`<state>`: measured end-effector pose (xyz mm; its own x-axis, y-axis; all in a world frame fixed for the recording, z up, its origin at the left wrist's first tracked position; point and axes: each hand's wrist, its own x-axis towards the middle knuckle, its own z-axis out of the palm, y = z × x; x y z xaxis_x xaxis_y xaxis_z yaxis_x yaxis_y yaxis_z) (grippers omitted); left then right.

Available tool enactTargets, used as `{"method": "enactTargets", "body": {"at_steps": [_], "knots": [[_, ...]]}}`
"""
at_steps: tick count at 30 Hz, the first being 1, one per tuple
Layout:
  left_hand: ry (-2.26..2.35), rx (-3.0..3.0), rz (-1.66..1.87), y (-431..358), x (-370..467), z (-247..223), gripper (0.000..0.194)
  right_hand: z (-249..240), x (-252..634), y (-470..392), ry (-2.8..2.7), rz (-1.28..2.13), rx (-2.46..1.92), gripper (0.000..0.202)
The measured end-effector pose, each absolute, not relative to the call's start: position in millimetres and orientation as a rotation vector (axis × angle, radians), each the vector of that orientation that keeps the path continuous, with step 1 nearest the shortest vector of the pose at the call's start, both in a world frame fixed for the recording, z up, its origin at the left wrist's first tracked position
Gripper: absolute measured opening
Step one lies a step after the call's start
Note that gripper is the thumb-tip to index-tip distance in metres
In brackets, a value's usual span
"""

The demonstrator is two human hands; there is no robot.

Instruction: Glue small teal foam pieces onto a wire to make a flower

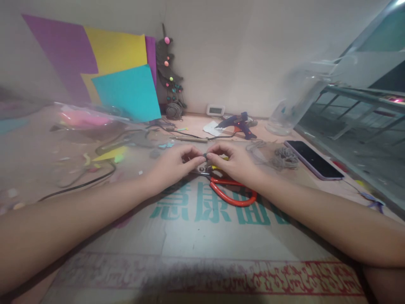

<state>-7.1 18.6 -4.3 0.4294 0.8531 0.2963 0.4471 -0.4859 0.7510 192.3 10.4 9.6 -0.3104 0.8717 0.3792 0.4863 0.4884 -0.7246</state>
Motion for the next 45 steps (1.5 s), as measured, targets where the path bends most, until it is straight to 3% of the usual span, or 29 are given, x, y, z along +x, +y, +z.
{"method": "enactTargets", "body": {"at_steps": [4,9,16,28,35,39,45], "knots": [[1.099,2.125,0.899,19,-7,-6,0.026,9,193,11,-1.974,0.632,-1.105,0.013],[1.111,2.108,0.904,20,-6,-7,0.025,9,196,12,-2.0,0.635,-1.052,0.03],[1.11,2.086,0.911,19,-6,-6,0.025,8,195,13,-1.958,0.719,-1.094,0.017],[1.104,2.084,0.911,20,-7,-8,0.024,9,194,13,-1.955,0.713,-1.105,0.013],[1.134,2.07,0.916,18,-6,-6,0.021,7,195,14,-1.858,0.737,-1.09,0.024],[1.139,2.041,0.913,16,-5,-3,0.02,26,206,25,-1.912,0.536,-1.163,0.024],[1.168,2.031,0.911,15,-4,-1,0.021,59,279,69,-2.122,-0.247,-1.767,0.032]]}}
